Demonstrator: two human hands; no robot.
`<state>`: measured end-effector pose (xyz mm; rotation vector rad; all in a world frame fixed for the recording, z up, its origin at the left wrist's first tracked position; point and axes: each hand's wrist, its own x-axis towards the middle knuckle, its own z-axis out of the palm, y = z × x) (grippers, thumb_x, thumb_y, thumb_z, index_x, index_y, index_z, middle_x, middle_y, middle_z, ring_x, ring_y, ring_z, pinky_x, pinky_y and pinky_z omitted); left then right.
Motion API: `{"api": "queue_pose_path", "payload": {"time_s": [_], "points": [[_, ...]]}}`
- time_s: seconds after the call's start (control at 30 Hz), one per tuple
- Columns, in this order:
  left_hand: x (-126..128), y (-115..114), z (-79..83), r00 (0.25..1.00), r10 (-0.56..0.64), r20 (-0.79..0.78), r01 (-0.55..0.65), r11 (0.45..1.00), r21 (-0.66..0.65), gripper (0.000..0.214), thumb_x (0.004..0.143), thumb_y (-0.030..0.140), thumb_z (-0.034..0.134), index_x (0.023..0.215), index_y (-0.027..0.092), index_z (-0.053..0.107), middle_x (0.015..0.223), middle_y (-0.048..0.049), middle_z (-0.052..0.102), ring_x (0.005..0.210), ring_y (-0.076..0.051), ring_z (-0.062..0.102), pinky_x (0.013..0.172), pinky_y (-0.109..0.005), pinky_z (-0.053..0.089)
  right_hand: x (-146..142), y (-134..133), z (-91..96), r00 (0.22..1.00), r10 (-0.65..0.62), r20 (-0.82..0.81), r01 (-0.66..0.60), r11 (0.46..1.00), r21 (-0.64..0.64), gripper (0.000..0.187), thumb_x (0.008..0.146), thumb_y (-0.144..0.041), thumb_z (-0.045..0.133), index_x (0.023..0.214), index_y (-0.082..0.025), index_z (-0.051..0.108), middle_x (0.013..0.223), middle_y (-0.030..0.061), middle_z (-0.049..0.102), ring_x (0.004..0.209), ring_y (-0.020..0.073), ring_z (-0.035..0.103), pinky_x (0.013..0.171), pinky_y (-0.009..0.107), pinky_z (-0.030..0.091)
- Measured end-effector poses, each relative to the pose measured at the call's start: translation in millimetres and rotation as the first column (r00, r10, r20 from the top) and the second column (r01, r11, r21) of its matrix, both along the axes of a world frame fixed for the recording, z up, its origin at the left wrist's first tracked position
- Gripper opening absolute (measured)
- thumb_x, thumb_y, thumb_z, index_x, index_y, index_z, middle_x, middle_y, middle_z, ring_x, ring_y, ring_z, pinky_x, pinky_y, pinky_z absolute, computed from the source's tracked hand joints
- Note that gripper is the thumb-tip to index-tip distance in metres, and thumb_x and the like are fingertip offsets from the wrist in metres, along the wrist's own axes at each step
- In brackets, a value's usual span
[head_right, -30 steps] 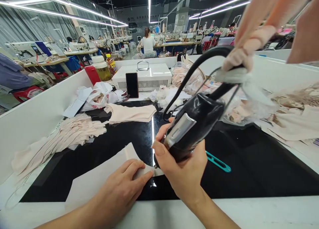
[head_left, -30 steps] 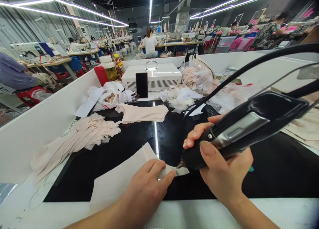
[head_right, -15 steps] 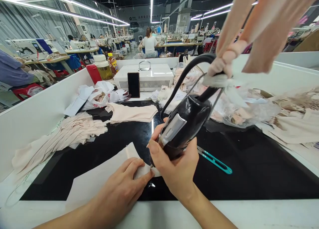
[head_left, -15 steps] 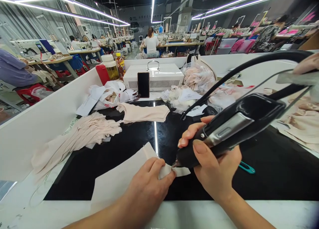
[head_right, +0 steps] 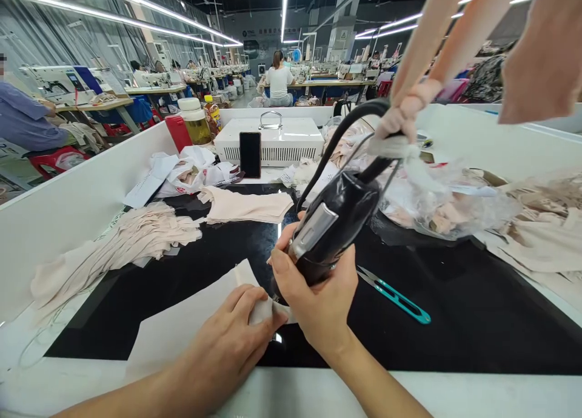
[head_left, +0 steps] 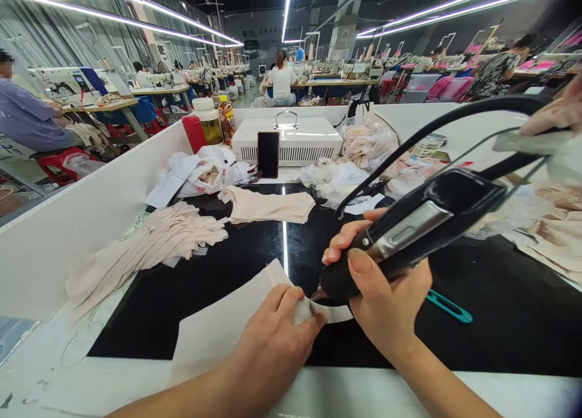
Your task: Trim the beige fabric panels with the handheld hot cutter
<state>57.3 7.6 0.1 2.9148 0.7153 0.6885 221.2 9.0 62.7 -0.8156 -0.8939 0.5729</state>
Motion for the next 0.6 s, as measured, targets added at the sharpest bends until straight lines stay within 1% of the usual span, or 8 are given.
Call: {"api": "queue_pose_path", "payload": {"time_s": [0.13, 0.23, 0.3, 0.37, 0.43, 0.5, 0.57, 0.6], "points": [[0.6, 0.5, -2.9, 1.000, 0.000, 0.001, 0.000, 1.000, -0.030, 0.029, 0.103, 0.008, 0.053, 0.125, 0.018, 0.067, 0.115, -0.0134, 0.063, 0.111, -0.028, 0.062, 0.097, -0.041, 0.062, -3.5, 3.2, -3.6, 0.999, -0.026, 0.027, 0.027, 0.999, -0.019, 0.043, 0.085, -0.041, 0.087, 0.114, -0.028, 0.059, 0.082, -0.0046, 0.067, 0.062, 0.0142, 0.066, 0.058, 0.030, 0.059], [1.2, 0.5, -3.3, 1.000, -0.010, 0.001, 0.010, 1.000, -0.023, 0.028, 0.104, 0.009, 0.051, 0.125, 0.018, 0.068, 0.114, -0.0142, 0.063, 0.111, -0.028, 0.062, 0.096, -0.042, 0.062, -2.7, 3.8, -4.4, 0.999, -0.019, 0.027, 0.020, 0.999, -0.026, 0.042, 0.086, -0.040, 0.087, 0.115, -0.029, 0.059, 0.084, -0.0049, 0.068, 0.063, 0.0145, 0.067, 0.061, 0.031, 0.060], [-0.4, 1.0, -1.3, 1.000, -0.019, 0.007, 0.019, 0.999, -0.034, 0.029, 0.106, 0.011, 0.051, 0.128, 0.018, 0.068, 0.118, -0.0150, 0.064, 0.112, -0.028, 0.063, 0.096, -0.043, 0.063, 0.8, 3.3, -3.2, 1.000, -0.009, 0.020, 0.009, 1.000, -0.008, 0.042, 0.085, -0.039, 0.088, 0.116, -0.029, 0.061, 0.085, -0.0052, 0.069, 0.064, 0.0144, 0.066, 0.063, 0.032, 0.060], [-4.3, 3.6, 2.5, 0.999, -0.031, 0.022, 0.033, 0.995, -0.094, 0.030, 0.106, 0.013, 0.055, 0.132, 0.020, 0.068, 0.125, -0.0152, 0.063, 0.116, -0.028, 0.063, 0.099, -0.042, 0.062, 6.7, 2.0, -0.6, 0.999, -0.031, 0.032, 0.031, 0.999, 0.006, 0.042, 0.085, -0.038, 0.090, 0.115, -0.030, 0.062, 0.086, -0.0056, 0.070, 0.066, 0.0143, 0.066, 0.067, 0.032, 0.061], [-9.9, 10.0, 7.5, 0.998, -0.041, 0.048, 0.048, 0.984, -0.172, 0.031, 0.106, 0.014, 0.057, 0.133, 0.021, 0.068, 0.133, -0.0143, 0.063, 0.121, -0.027, 0.064, 0.103, -0.041, 0.061, 14.7, -0.1, 3.0, 0.994, -0.068, 0.083, 0.069, 0.998, 0.000, 0.038, 0.084, -0.037, 0.091, 0.109, -0.031, 0.063, 0.088, -0.0056, 0.071, 0.068, 0.0146, 0.067, 0.071, 0.033, 0.061], [-15.2, 21.0, 12.8, 0.996, -0.034, 0.078, 0.050, 0.975, -0.215, 0.030, 0.106, 0.012, 0.055, 0.132, 0.020, 0.069, 0.137, -0.0131, 0.063, 0.123, -0.025, 0.065, 0.107, -0.040, 0.060, 24.3, -2.2, 6.8, 0.985, -0.080, 0.152, 0.085, 0.996, -0.024, 0.036, 0.082, -0.036, 0.093, 0.105, -0.031, 0.065, 0.090, -0.0046, 0.073, 0.071, 0.0159, 0.068, 0.073, 0.033, 0.061], [-18.2, 35.1, 17.7, 0.997, -0.016, 0.080, 0.034, 0.974, -0.224, 0.031, 0.107, 0.008, 0.051, 0.128, 0.018, 0.071, 0.133, -0.0117, 0.067, 0.119, -0.022, 0.067, 0.106, -0.039, 0.060, 34.1, -3.6, 9.5, 0.973, -0.105, 0.207, 0.119, 0.991, -0.058, 0.038, 0.080, -0.036, 0.094, 0.106, -0.031, 0.067, 0.094, -0.0028, 0.074, 0.076, 0.0180, 0.070, 0.074, 0.034, 0.060], [-18.7, 42.4, 19.7, 0.998, -0.007, 0.069, 0.022, 0.973, -0.230, 0.031, 0.107, 0.008, 0.050, 0.127, 0.017, 0.072, 0.129, -0.0105, 0.069, 0.116, -0.021, 0.068, 0.105, -0.039, 0.060, 38.7, -4.1, 10.1, 0.966, -0.147, 0.214, 0.162, 0.985, -0.057, 0.042, 0.078, -0.036, 0.096, 0.109, -0.031, 0.068, 0.097, -0.0016, 0.074, 0.081, 0.0193, 0.070, 0.076, 0.034, 0.060]]}}
